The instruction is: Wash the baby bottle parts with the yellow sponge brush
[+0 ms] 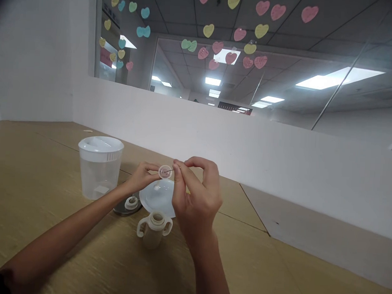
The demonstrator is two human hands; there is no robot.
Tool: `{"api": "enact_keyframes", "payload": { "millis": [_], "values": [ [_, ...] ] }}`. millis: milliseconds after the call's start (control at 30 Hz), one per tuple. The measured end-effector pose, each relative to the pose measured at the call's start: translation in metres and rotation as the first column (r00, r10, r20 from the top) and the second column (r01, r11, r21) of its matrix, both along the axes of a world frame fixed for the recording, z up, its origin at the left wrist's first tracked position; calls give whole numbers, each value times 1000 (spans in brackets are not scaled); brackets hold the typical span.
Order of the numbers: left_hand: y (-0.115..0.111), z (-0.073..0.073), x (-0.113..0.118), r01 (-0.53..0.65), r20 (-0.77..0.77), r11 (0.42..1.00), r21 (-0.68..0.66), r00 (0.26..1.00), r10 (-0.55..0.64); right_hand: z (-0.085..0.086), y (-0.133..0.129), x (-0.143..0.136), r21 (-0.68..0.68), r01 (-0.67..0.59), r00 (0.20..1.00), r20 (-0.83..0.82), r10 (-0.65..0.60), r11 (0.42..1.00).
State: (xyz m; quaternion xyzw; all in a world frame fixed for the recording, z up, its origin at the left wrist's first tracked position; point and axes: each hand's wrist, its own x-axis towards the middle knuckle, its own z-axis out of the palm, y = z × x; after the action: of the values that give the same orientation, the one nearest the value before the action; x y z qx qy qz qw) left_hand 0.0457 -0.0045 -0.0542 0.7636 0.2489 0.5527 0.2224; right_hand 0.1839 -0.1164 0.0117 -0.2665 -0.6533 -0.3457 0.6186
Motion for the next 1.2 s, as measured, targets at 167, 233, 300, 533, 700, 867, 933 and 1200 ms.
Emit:
{"api": "enact_keyframes", "payload": {
  "millis": [167, 233, 300, 533, 700, 867, 933, 1200],
  "values": [
    [11, -6, -3, -87, -68, 995, 59, 994, 91, 3, -23, 6, 86, -10, 994, -111, 20, 996],
    [16, -10, -4, -105, -84, 993, 56, 990, 109, 6, -33, 9, 131, -15, 975, -218, 44, 991],
    [20, -13, -4, -123, -94, 990, 64, 987, 129, 8, -39, 14, 149, -2, 958, -282, 44, 989],
    [26, -21, 1, -155, -336, 959, 236, 913, 231, 14, -25, 29, 165, 137, 971, -218, -99, 977],
    [30, -30, 5, -135, -509, 928, 347, 804, 307, 16, -17, 35, 150, 164, 972, -193, -134, 975],
    [29, -34, 9, -150, -722, 879, 452, 518, 459, 16, -13, 39, 70, 240, 959, -174, -225, 968],
    [28, -34, 10, -168, -775, 892, 421, 444, 449, 17, -11, 40, 23, 265, 949, -181, -257, 964],
    [33, -45, 12, -212, -830, 932, 293, 427, 359, 14, -3, 44, -144, 211, 955, -181, -236, 967]
  ]
}}
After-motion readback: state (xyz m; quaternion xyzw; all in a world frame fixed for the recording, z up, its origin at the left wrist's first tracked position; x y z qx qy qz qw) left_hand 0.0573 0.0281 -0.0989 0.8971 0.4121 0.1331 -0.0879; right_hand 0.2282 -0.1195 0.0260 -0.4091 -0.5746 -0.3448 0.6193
